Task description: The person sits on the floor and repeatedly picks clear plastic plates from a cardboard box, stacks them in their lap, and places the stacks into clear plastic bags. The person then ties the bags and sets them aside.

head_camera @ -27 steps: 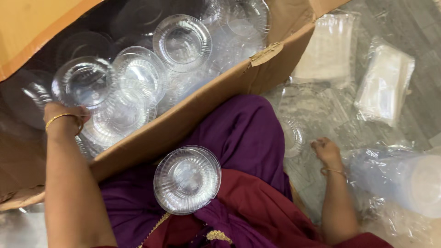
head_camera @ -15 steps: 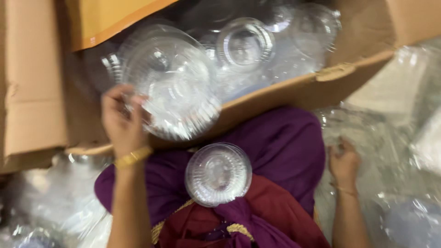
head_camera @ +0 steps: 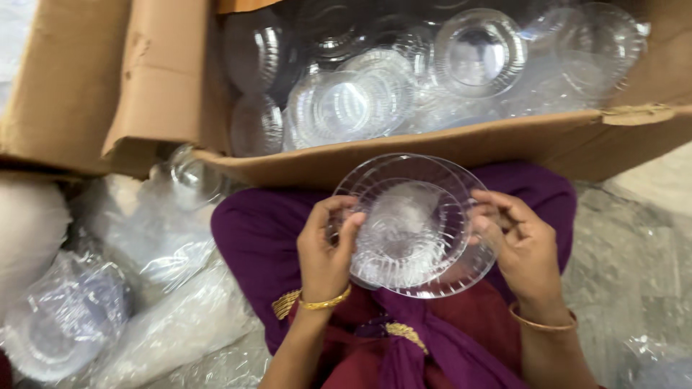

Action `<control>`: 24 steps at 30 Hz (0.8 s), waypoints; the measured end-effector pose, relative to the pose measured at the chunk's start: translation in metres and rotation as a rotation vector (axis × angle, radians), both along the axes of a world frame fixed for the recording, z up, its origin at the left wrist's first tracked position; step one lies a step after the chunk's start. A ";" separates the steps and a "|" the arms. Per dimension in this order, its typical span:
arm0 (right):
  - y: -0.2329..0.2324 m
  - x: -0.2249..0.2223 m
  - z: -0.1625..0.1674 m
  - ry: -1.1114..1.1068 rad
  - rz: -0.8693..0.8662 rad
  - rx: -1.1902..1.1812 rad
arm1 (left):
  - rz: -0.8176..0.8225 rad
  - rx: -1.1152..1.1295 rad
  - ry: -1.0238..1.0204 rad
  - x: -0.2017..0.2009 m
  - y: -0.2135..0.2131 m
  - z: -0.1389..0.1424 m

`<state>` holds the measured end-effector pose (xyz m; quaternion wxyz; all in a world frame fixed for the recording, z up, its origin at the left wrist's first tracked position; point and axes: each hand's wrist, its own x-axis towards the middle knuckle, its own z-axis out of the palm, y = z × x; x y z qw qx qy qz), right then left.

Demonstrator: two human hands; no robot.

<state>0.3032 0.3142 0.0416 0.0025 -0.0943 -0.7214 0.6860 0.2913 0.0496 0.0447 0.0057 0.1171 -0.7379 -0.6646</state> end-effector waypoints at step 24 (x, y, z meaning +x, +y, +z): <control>-0.042 0.022 -0.017 -0.071 0.291 -0.044 | 0.140 -0.054 0.062 0.019 -0.057 0.013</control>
